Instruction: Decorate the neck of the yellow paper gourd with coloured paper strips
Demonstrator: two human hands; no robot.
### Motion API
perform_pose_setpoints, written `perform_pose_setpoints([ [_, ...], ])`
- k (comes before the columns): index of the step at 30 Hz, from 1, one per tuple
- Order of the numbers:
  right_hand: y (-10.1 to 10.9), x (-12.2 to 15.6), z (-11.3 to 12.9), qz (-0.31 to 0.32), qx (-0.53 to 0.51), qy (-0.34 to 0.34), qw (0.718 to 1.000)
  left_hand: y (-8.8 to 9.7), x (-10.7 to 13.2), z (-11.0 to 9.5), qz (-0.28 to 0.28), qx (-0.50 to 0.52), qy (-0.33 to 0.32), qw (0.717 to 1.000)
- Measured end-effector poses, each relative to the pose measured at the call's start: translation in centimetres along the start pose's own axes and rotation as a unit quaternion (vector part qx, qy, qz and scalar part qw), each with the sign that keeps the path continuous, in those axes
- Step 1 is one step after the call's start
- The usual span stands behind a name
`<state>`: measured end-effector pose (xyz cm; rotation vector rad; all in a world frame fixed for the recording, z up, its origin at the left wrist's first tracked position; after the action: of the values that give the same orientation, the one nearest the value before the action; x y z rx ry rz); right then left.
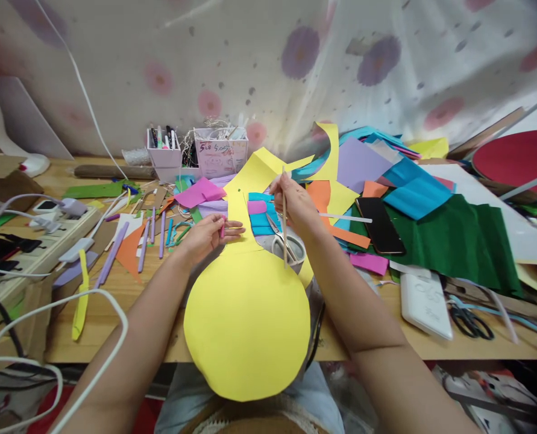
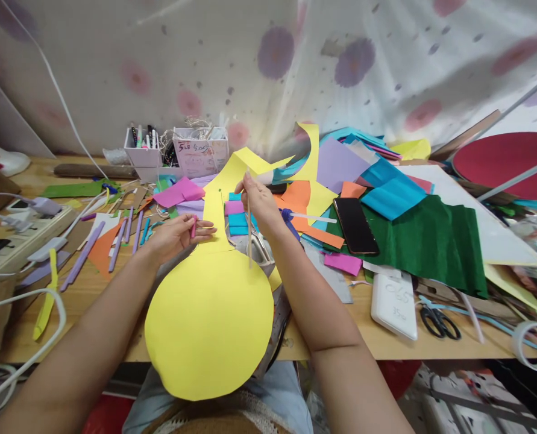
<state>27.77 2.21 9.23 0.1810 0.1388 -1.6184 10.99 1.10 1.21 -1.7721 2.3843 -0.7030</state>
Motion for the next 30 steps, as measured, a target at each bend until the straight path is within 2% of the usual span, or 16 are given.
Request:
perform_pose_setpoints([
  [6,-2.1,-0.6,-3.7,0.015,-0.066,-0.050,0.996,-1.2,1.1,0.8,0.057,-0.042,0.067,0.995],
  [9,-2.0,-0.9,-5.2,-0.004,-0.099,-0.068,0.993,-1.6,1.7,1.7,0.097,-0.057,0.116,0.987],
  [12,-1.9,-1.1,-6.2,-0.008,-0.116,-0.081,0.990,-2.0,2.1,2.2,0.128,-0.059,0.138,0.980],
  [20,-1.7,-1.3,-7.7,-0.014,-0.141,-0.098,0.985,-2.1,1.8,2.5,0.186,-0.075,0.129,0.971],
  [30,-1.6,-1.3,-7.5,-0.014,-0.114,-0.071,0.991,-1.5,1.4,2.4,0.160,-0.122,0.113,0.973],
])
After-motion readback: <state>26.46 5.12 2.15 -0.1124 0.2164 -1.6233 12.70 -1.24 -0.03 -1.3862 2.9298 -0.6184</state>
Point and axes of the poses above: each hand's wrist, its own x-axis away from the middle knuckle, its own y-axis out of the back of the hand, z = x × y, the point moved 9 cm from there along -x, towards the middle knuckle, and after that the axes turned 2 degrees about -z, right-handed, at the moved point
